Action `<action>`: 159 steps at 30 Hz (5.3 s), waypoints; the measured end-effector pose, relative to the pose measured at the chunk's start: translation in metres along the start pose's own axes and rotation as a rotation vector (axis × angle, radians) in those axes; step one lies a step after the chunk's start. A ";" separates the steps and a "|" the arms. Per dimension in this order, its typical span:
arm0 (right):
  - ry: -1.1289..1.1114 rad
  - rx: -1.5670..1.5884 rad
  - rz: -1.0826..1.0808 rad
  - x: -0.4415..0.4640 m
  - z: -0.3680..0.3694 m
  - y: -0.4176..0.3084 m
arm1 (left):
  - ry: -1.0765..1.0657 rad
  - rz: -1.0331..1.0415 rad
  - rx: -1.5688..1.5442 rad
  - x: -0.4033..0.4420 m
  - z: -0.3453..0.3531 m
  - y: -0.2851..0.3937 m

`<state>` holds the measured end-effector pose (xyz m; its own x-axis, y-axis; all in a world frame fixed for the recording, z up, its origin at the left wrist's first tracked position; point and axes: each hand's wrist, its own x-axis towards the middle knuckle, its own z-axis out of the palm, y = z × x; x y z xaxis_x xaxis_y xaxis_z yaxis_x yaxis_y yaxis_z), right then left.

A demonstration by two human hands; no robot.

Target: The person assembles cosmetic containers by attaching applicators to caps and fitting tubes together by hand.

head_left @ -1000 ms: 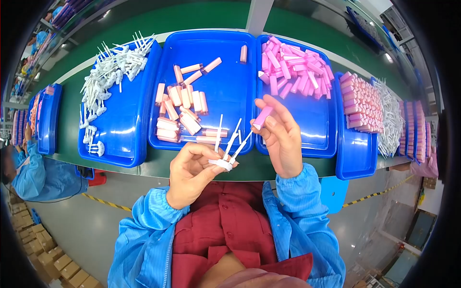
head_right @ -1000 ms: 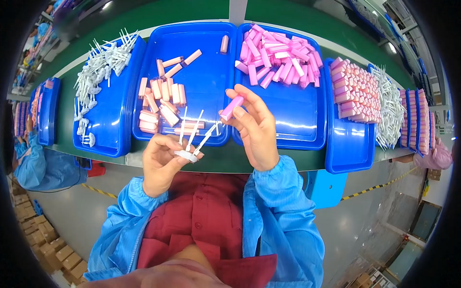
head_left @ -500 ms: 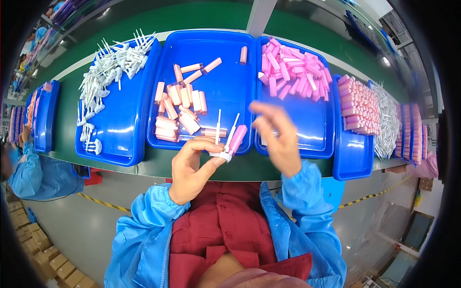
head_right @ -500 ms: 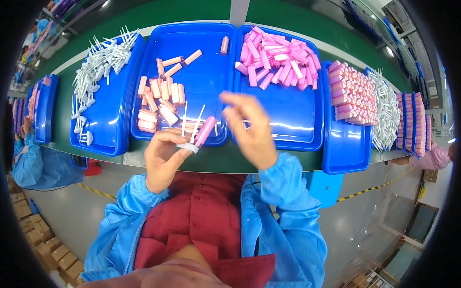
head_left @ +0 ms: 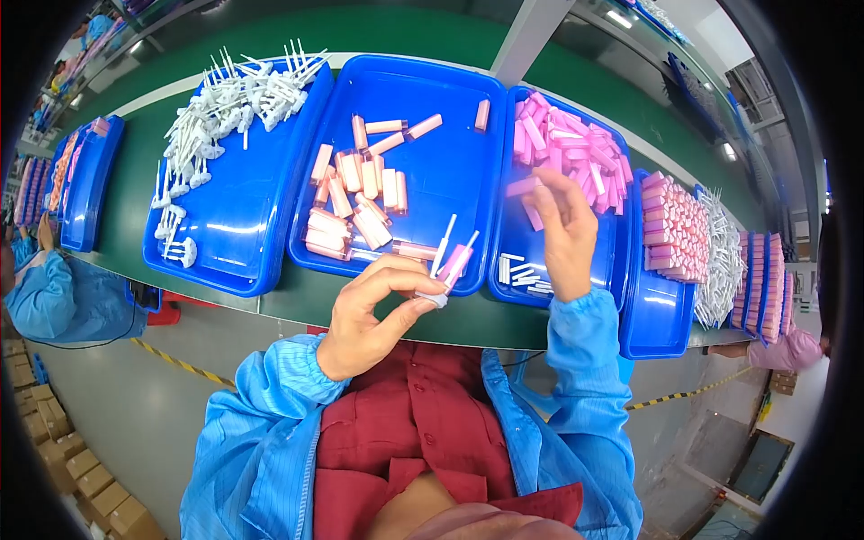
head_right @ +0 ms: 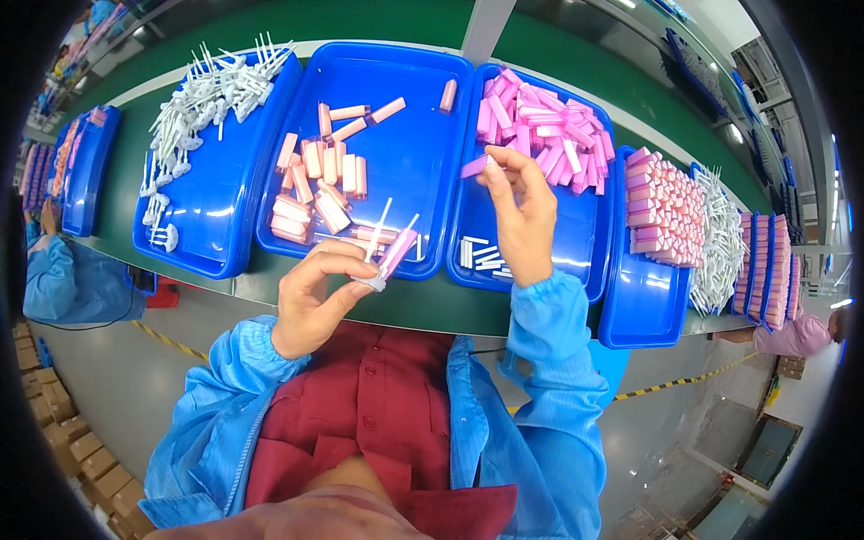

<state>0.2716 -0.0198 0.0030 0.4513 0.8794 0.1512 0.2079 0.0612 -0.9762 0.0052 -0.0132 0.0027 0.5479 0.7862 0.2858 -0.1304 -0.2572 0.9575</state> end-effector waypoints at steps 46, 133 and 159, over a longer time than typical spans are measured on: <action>-0.495 0.244 0.068 -0.046 0.060 -0.024 | 0.213 -0.044 -0.183 -0.022 -0.019 -0.016; -0.383 -0.547 -0.730 -0.113 0.035 -0.005 | 0.261 0.226 1.081 -0.025 -0.116 0.025; -0.307 -0.522 -0.661 -0.113 0.025 -0.009 | 0.248 -0.179 1.194 -0.035 -0.162 0.047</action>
<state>0.1966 -0.1079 -0.0089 -0.1371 0.8330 0.5360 0.7449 0.4434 -0.4985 -0.1540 0.0384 0.0445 0.2913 0.9151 0.2787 0.8389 -0.3844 0.3854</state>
